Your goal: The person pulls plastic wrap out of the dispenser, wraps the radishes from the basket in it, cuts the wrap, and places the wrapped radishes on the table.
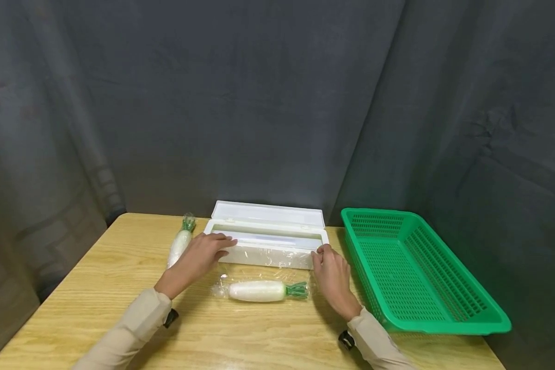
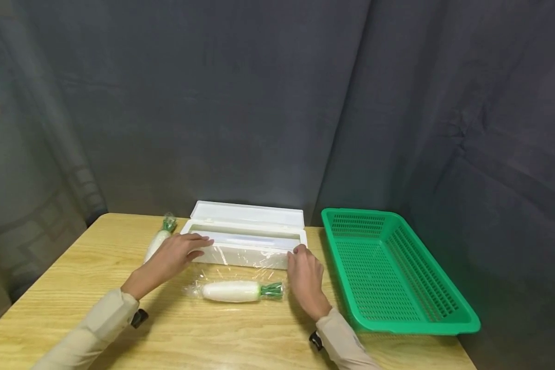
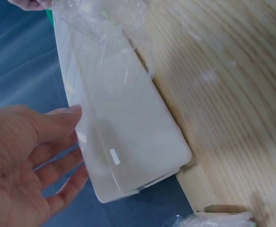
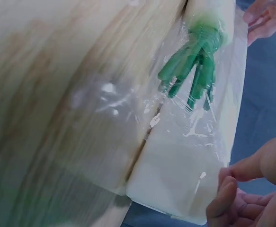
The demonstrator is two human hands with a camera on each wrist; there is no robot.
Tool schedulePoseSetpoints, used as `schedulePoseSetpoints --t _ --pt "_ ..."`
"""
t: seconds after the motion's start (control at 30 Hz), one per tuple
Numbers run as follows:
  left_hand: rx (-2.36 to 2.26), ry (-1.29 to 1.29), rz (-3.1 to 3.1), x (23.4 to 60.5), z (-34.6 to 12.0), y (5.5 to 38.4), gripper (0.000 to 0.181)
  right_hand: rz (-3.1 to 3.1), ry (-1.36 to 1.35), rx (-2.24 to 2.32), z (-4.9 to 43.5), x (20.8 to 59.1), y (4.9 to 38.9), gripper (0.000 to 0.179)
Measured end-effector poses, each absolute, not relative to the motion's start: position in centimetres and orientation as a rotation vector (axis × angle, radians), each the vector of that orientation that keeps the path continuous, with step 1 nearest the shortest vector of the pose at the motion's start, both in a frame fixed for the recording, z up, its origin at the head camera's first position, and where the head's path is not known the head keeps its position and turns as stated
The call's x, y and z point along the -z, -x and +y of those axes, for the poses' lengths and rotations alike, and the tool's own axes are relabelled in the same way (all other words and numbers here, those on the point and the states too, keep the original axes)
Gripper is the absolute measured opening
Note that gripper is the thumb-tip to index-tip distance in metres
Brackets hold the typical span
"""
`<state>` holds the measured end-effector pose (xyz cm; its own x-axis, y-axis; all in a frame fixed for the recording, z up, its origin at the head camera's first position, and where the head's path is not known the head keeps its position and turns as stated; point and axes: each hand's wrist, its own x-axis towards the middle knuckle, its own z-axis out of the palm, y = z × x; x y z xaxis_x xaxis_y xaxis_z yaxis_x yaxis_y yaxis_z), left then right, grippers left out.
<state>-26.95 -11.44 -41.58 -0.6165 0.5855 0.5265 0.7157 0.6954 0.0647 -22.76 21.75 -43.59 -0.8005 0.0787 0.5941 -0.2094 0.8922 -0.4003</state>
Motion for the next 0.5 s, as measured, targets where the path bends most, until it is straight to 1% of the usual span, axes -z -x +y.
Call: schedulePoseSetpoints --t 0.07,0.23,0.5 --pt "0.378 1.003 -2.42 41.8 -11.4 27.0 0.036 -2.384 -0.129 -0.591 21.6 43.8 23.0 0.008" --pt "0.387 1.005 -2.408 41.9 -11.3 27.1 0.036 -2.317 -0.225 -0.576 21.7 44.2 23.6 0.013" --pt "0.368 0.981 -2.404 42.0 -11.1 27.2 0.035 -2.355 -0.348 -0.606 22.3 44.2 24.2 0.013"
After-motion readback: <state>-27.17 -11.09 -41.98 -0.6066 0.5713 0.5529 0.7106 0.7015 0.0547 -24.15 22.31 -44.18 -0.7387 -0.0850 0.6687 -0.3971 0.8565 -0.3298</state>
